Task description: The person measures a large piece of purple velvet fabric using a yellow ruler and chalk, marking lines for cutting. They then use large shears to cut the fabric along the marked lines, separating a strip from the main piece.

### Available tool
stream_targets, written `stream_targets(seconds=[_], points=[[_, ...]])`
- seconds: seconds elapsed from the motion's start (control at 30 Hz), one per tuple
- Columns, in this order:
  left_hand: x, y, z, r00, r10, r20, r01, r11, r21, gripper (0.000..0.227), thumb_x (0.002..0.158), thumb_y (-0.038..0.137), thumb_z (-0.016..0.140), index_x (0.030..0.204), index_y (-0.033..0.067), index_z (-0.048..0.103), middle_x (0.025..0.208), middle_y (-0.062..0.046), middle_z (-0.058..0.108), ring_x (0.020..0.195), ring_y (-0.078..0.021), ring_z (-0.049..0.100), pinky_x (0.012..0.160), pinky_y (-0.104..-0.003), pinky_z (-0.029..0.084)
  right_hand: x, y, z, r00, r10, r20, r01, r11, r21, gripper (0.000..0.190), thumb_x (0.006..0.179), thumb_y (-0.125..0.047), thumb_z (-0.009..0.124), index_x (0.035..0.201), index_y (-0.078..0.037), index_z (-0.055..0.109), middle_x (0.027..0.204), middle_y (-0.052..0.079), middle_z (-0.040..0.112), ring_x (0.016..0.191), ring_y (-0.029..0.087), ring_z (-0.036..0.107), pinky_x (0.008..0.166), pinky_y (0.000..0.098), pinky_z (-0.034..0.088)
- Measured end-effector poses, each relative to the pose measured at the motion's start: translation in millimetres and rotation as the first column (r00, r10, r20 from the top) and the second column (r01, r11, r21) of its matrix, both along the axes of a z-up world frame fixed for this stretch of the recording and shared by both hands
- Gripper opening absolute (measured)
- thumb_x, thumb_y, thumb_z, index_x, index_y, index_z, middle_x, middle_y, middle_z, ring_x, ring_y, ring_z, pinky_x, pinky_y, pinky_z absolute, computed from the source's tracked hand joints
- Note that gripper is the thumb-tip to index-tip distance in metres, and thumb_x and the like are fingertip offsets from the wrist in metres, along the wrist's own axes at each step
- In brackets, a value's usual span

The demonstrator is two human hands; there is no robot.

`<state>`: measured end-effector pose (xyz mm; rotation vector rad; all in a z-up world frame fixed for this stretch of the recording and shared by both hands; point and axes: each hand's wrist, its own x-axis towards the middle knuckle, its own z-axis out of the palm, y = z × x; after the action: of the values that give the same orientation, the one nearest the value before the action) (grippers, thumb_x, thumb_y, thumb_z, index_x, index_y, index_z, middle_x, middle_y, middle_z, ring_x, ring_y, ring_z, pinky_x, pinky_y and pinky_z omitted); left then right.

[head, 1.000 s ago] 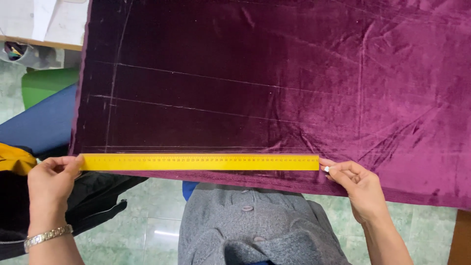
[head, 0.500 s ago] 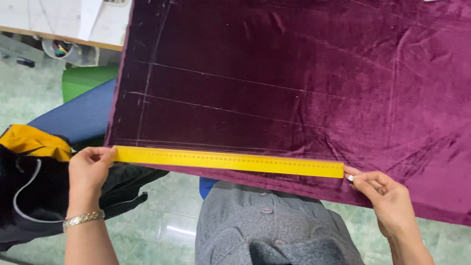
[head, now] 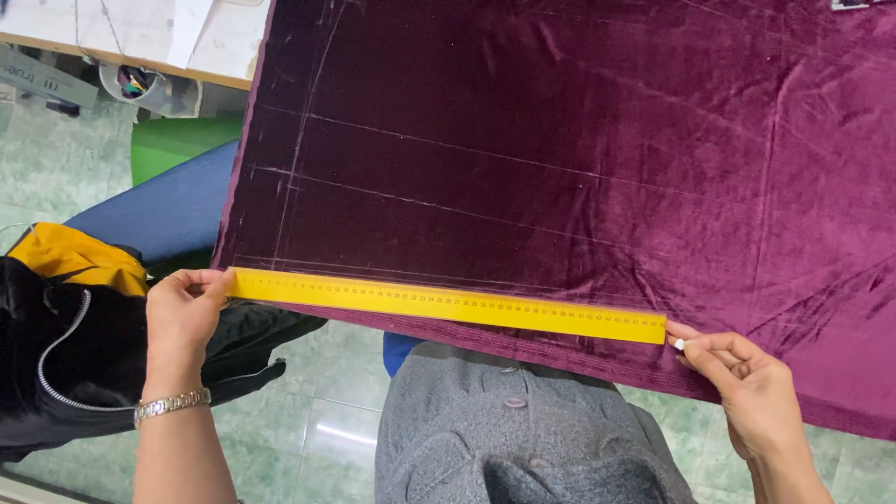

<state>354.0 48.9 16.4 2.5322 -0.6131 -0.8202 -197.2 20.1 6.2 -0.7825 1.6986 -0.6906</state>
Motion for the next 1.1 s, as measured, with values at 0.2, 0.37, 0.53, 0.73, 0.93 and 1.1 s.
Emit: stream_targets(seconds=[0.2,0.37,0.53,0.73,0.93,1.1], points=[[-2.3,-0.9,1.4,0.997,-0.048,0.054,0.047,0.999,0.017,0.017,0.094,0.020,0.069,0.094,0.0031,0.067,0.090,-0.010,0.065,0.079,-0.0147,0.058,0.067,-0.028,0.050,-1.2,0.2,-0.2,1.000,0.007,0.001,-0.007,0.999,-0.046,0.004,0.089,0.004,0.058,0.085,0.005,0.060,0.112,0.030,0.068,0.112,0.030,0.067,0.094,0.0306,0.052],[24.1,18.7,-42.7,0.926,-0.215,0.312,0.226,0.974,0.001,0.015,0.088,0.025,0.073,0.088,0.0101,0.069,0.082,-0.004,0.069,0.073,-0.0178,0.065,0.075,-0.034,0.049,12.0,-14.2,8.2,1.000,-0.004,0.014,0.006,0.983,-0.182,0.005,0.093,0.003,0.057,0.090,0.005,0.055,0.113,0.030,0.065,0.089,0.033,0.069,0.081,0.0311,0.057],[-14.4,27.6,-35.0,0.633,-0.404,0.661,0.546,0.838,-0.011,0.010,0.088,0.017,0.068,0.093,0.0095,0.073,0.094,-0.013,0.061,0.087,-0.0318,0.060,0.076,-0.041,0.047,109.7,-62.9,37.6,0.955,0.296,0.026,-0.295,0.955,-0.043,0.011,0.087,-0.001,0.060,0.093,0.008,0.064,0.083,0.029,0.074,0.075,0.032,0.074,0.079,0.0370,0.058],[-40.9,38.8,-34.4,0.550,-0.441,0.709,0.579,0.813,0.057,0.018,0.076,0.021,0.074,0.092,0.0133,0.075,0.108,-0.009,0.064,0.095,-0.0281,0.063,0.080,-0.035,0.052,290.0,-96.0,16.3,0.531,0.847,0.022,-0.794,0.506,-0.337,0.013,0.076,0.002,0.071,0.085,-0.007,0.071,0.069,0.008,0.072,0.056,0.016,0.072,0.062,0.0297,0.060],[-49.6,43.1,-41.4,0.530,-0.493,0.690,0.608,0.788,0.096,0.038,0.073,0.033,0.075,0.107,0.0146,0.073,0.113,-0.018,0.062,0.101,-0.0334,0.064,0.095,-0.041,0.047,443.9,-113.2,-3.2,0.052,0.971,-0.232,-0.970,-0.006,-0.243,0.005,0.071,-0.006,0.060,0.072,-0.009,0.064,0.055,0.002,0.066,0.041,0.013,0.062,0.046,0.0242,0.050],[-52.7,31.6,-9.8,0.625,-0.638,0.450,0.651,0.744,0.149,0.044,0.073,0.039,0.077,0.111,0.0193,0.072,0.125,-0.031,0.053,0.118,-0.0472,0.053,0.104,-0.054,0.035,493.6,-112.6,-32.7,-0.109,0.912,-0.396,-0.985,-0.152,-0.079,0.002,0.071,-0.018,0.067,0.070,-0.016,0.066,0.057,-0.003,0.066,0.057,0.018,0.068,0.056,0.0325,0.053]])
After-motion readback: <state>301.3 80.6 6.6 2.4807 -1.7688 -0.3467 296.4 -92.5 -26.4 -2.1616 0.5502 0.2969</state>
